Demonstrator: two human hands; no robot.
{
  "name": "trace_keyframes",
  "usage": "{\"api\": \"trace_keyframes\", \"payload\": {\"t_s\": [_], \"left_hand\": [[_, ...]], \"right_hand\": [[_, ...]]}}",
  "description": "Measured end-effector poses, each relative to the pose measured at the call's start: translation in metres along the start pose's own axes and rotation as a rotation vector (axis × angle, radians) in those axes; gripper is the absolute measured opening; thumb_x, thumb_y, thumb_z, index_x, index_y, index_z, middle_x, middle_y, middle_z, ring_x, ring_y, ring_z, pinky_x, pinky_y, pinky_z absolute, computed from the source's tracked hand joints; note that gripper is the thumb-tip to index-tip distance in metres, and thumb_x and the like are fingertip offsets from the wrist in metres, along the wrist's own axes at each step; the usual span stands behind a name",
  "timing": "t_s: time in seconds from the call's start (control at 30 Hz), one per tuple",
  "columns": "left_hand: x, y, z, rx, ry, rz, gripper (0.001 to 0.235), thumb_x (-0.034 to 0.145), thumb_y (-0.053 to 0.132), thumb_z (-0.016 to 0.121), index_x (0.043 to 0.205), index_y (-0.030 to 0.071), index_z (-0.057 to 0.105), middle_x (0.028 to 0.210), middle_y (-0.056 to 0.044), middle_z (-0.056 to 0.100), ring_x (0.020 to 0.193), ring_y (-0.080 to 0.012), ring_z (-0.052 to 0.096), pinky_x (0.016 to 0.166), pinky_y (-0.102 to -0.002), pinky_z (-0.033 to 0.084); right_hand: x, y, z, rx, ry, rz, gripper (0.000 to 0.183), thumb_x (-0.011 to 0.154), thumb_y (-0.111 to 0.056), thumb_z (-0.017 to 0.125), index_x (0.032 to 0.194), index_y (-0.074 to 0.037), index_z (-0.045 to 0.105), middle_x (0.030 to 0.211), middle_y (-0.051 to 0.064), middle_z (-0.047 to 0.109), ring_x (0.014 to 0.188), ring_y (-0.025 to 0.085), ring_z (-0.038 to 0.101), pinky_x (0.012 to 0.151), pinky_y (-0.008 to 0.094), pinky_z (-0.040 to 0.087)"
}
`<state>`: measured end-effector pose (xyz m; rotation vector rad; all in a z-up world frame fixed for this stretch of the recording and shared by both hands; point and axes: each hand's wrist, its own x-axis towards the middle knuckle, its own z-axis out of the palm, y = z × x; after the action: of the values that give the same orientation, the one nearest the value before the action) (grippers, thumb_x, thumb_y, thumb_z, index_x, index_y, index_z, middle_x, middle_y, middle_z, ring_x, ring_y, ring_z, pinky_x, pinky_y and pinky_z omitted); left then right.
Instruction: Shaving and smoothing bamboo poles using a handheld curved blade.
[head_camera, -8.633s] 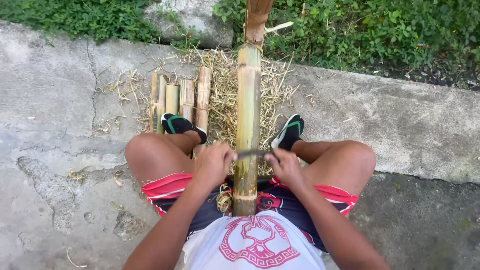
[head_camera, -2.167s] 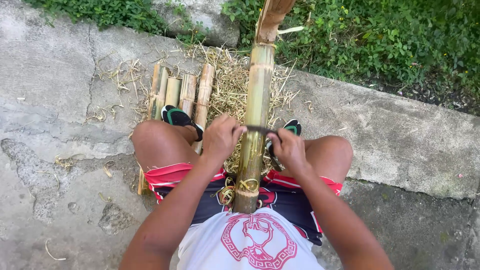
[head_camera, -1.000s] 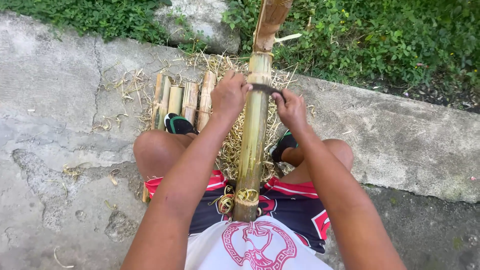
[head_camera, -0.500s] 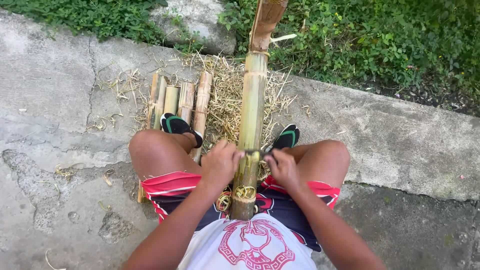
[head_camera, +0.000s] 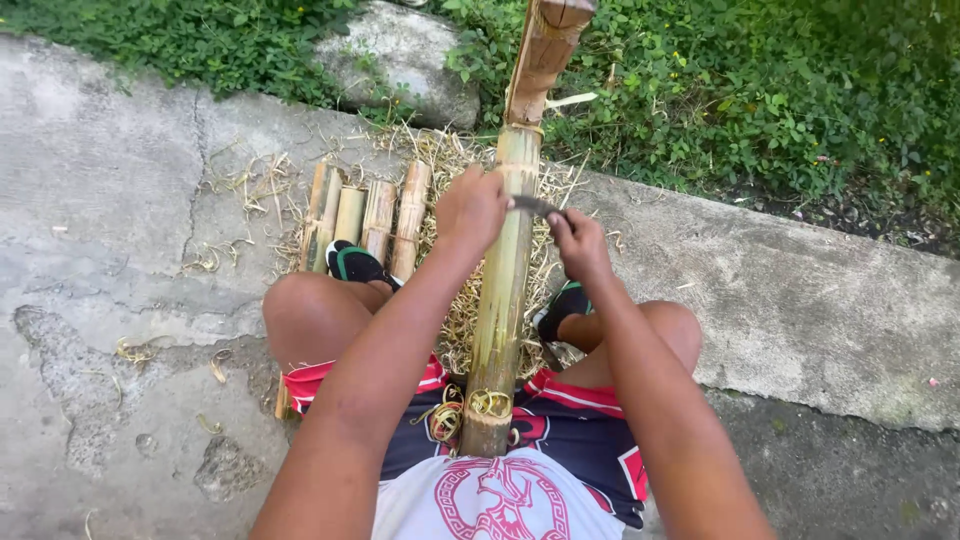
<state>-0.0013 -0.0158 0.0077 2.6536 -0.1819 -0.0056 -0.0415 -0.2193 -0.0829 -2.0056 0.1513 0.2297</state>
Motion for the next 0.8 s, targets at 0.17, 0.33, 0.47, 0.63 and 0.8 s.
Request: {"api": "trace_keyframes", "payload": {"t_s": [0.17,0.33,0.47,0.63,0.8], "left_hand": [[0.049,0.008,-0.010,0.111,-0.088,-0.102,0.027,0.086,0.035,0.077,0.090,0.010,0.070,0.098,-0.010,0.062,0.090,-0.0317,0.065,0.073,-0.047,0.054],[0.039,0.001,-0.007,0.108,0.055,0.007,0.023,0.081,0.031,0.080,0.086,0.010,0.071,0.096,-0.008,0.065,0.092,-0.0318,0.067,0.075,-0.047,0.054],[0.007,0.004,-0.019,0.063,-0.023,0.002,0.021,0.085,0.030,0.078,0.088,0.010,0.070,0.093,-0.007,0.065,0.088,-0.0297,0.067,0.071,-0.047,0.053],[-0.045,0.004,-0.028,0.030,-0.027,0.061,0.023,0.086,0.029,0.078,0.084,0.009,0.067,0.089,-0.007,0.063,0.083,-0.0291,0.066,0.066,-0.046,0.052],[-0.090,0.006,-0.034,0.037,-0.165,0.030,0.026,0.093,0.029,0.073,0.085,0.006,0.063,0.086,-0.009,0.060,0.074,-0.0291,0.065,0.060,-0.046,0.051]], "right_hand": [[0.040,-0.015,-0.004,-0.038,0.106,-0.130,0.035,0.103,-0.033,0.062,0.087,-0.002,0.065,0.060,0.006,0.057,0.053,0.015,0.049,0.049,0.036,0.038],[0.032,-0.014,0.007,-0.108,0.209,-0.254,0.036,0.105,-0.031,0.063,0.085,-0.001,0.063,0.061,0.008,0.059,0.052,0.017,0.051,0.050,0.037,0.039],[0.003,-0.002,0.016,-0.066,0.158,-0.200,0.036,0.105,-0.028,0.060,0.078,-0.004,0.057,0.059,0.008,0.058,0.049,0.018,0.051,0.045,0.040,0.037],[-0.045,0.012,0.025,-0.150,0.217,-0.321,0.036,0.104,-0.024,0.065,0.076,-0.002,0.055,0.060,0.010,0.055,0.049,0.020,0.049,0.046,0.041,0.037],[-0.088,0.035,0.036,-0.065,0.056,-0.134,0.034,0.104,-0.025,0.058,0.077,-0.003,0.054,0.062,0.010,0.058,0.048,0.021,0.054,0.043,0.040,0.042]]}}
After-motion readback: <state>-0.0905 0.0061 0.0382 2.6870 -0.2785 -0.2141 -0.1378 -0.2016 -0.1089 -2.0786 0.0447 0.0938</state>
